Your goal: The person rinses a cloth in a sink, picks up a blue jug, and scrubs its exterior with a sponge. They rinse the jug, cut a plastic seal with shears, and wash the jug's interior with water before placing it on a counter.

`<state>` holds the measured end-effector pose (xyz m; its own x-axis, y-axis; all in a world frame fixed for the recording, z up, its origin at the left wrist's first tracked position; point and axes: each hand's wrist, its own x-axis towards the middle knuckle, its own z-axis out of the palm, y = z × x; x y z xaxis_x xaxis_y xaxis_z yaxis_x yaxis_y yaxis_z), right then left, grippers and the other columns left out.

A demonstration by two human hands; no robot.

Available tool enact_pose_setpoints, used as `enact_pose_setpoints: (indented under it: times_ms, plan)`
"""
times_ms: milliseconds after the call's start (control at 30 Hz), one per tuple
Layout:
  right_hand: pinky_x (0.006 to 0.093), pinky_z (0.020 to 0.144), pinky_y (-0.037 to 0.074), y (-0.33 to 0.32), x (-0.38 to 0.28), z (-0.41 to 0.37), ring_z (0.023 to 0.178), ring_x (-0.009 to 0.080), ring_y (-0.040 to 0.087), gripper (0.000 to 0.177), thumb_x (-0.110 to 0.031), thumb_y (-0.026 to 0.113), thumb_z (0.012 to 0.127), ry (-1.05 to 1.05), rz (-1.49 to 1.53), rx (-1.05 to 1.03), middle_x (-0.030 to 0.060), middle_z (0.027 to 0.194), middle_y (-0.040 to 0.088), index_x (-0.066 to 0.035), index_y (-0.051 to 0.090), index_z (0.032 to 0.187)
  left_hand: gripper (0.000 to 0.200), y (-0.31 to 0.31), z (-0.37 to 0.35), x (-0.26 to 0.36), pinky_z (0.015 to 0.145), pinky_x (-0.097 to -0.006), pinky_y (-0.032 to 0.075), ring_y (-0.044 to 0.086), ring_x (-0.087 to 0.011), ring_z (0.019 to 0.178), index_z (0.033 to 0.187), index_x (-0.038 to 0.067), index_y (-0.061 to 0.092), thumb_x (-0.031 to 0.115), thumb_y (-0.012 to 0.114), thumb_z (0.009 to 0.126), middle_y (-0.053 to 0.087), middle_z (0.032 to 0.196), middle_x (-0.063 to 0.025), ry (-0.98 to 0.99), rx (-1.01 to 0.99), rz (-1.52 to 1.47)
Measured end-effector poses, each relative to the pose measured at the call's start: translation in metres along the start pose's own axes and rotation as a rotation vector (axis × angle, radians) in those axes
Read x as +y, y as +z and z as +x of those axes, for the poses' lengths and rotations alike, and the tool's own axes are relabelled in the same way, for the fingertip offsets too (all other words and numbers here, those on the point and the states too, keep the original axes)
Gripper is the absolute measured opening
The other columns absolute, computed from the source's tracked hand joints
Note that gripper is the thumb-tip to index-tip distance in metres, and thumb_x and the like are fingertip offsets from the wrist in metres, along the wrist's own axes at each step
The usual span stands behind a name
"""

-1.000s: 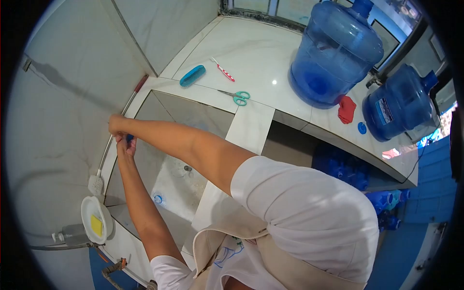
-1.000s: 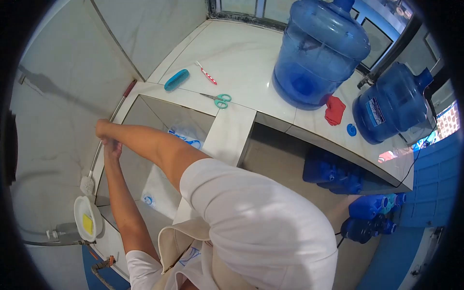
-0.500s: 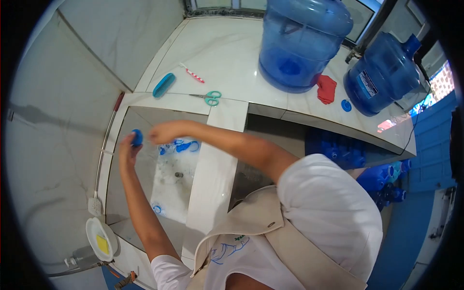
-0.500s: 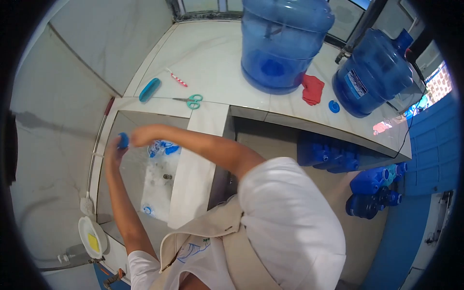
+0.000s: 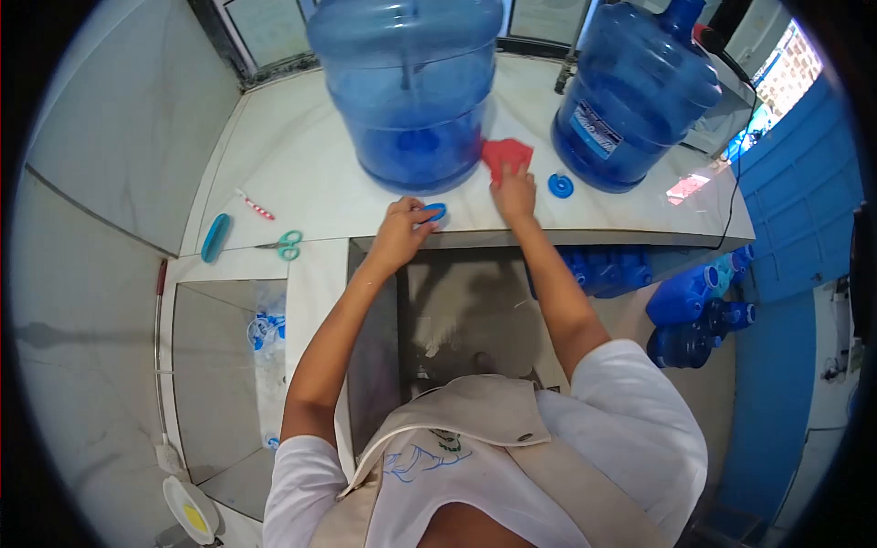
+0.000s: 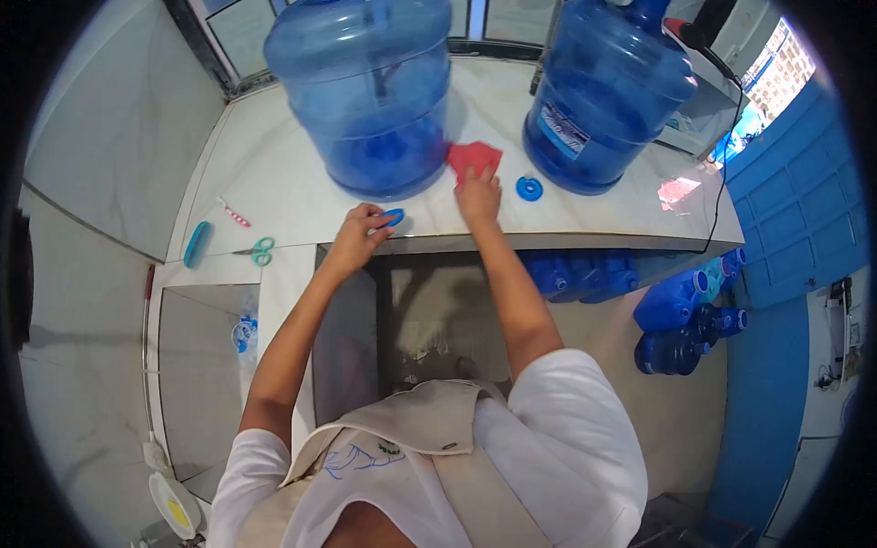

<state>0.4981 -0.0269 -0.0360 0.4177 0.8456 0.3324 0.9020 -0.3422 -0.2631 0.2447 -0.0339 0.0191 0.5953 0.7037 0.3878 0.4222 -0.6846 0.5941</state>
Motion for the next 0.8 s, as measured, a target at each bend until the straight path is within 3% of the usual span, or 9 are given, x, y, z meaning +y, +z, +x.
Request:
enact_pose_setpoints:
  times_ms: [100,233,367,467,600,667,700,767,800]
  plan:
    - [0.0437,0.084,0.041,-0.023,0.011,-0.060,0.095,0.0404,0.048,0.047,-0.018,0.062,0.070,-0.183,0.098,-0.044,0.0231,0.107,0.048,-0.007,0.051,0.115,0.025,0.048,0.058,0.033,0.084,-0.0372,0.040,0.049,-0.0304,0.096,0.101,0.013,0.065,0.017,0.062,0.077,0.054,0.101,-0.0141,0.153,0.043,0.061]
    - [0.0440,0.085,0.040,-0.063,0.020,-0.117,0.096,0.0408,0.047,0.049,-0.014,0.063,0.068,-0.391,0.353,-0.233,0.0262,0.105,0.048,-0.005,0.050,0.114,0.028,0.118,0.134,0.044,0.085,-0.0413,0.040,0.048,-0.0321,0.100,0.104,0.013,0.064,0.020,0.061,0.077,0.053,0.104,-0.0151,0.065,-0.073,0.183]
    - [0.0409,0.081,0.043,-0.077,0.002,-0.132,0.095,0.0374,0.050,0.046,-0.006,0.063,0.065,-0.329,0.732,-0.501,0.0246,0.100,0.051,-0.001,0.049,0.109,0.036,0.150,0.143,0.047,0.089,-0.0441,0.039,0.048,-0.0354,0.103,0.111,0.013,0.059,0.025,0.060,0.078,0.052,0.112,-0.0164,-0.089,-0.277,0.384]
    - [0.0378,0.079,0.044,-0.082,-0.008,-0.132,0.091,0.0367,0.053,0.044,-0.004,0.063,0.064,-0.295,0.923,-0.583,0.0209,0.096,0.054,-0.002,0.049,0.106,0.060,0.114,0.104,0.053,0.103,-0.0505,0.023,0.025,-0.0405,0.127,0.134,0.013,0.033,0.041,0.050,0.084,0.033,0.136,-0.0210,-0.192,-0.118,0.161]
    - [0.0367,0.083,0.042,-0.098,-0.053,-0.135,0.094,0.0341,0.053,0.045,-0.004,0.065,0.064,-0.674,0.975,-0.507,0.0177,0.096,0.056,-0.004,0.051,0.107,0.065,0.015,-0.027,0.070,0.102,-0.0514,0.022,0.028,-0.0400,0.127,0.136,0.012,0.027,0.051,0.042,0.086,0.031,0.137,-0.0211,-0.676,0.125,0.049]
    - [0.0371,0.086,0.040,-0.127,-0.090,-0.148,0.097,0.0335,0.052,0.046,-0.003,0.066,0.063,-0.937,1.028,-0.554,0.0159,0.096,0.056,-0.005,0.052,0.107,0.069,-0.017,-0.103,0.116,0.102,-0.0501,0.024,0.039,-0.0365,0.119,0.133,0.009,0.033,0.059,0.034,0.086,0.040,0.131,-0.0178,-1.180,0.479,-0.492]
    - [0.0376,0.089,0.039,-0.136,-0.108,-0.160,0.100,0.0329,0.051,0.046,-0.003,0.066,0.063,-1.106,1.071,-0.533,0.0140,0.095,0.056,-0.006,0.052,0.107,0.069,-0.040,-0.136,0.145,0.097,-0.0492,0.033,0.047,-0.0323,0.112,0.129,0.009,0.038,0.062,0.032,0.085,0.047,0.125,-0.0134,-1.253,0.575,-1.178]
    - [0.0412,0.092,0.035,-0.141,-0.146,-0.198,0.105,0.0311,0.045,0.043,-0.004,0.069,0.064,-1.330,1.142,-0.681,0.0082,0.106,0.054,-0.007,0.054,0.105,0.059,-0.036,-0.211,0.140,0.088,-0.0460,0.043,0.051,-0.0268,0.106,0.124,0.010,0.042,0.055,0.040,0.086,0.050,0.119,-0.0128,-0.684,0.894,-1.822]
    - [0.0410,0.093,0.034,-0.148,-0.165,-0.221,0.103,0.0306,0.046,0.040,-0.005,0.070,0.065,-1.449,1.237,-0.796,0.0085,0.106,0.054,-0.007,0.055,0.103,0.059,-0.041,-0.240,0.149,0.088,-0.0460,0.043,0.051,-0.0268,0.106,0.124,0.010,0.042,0.055,0.040,0.086,0.050,0.119,-0.0128,-0.658,0.997,-1.795]
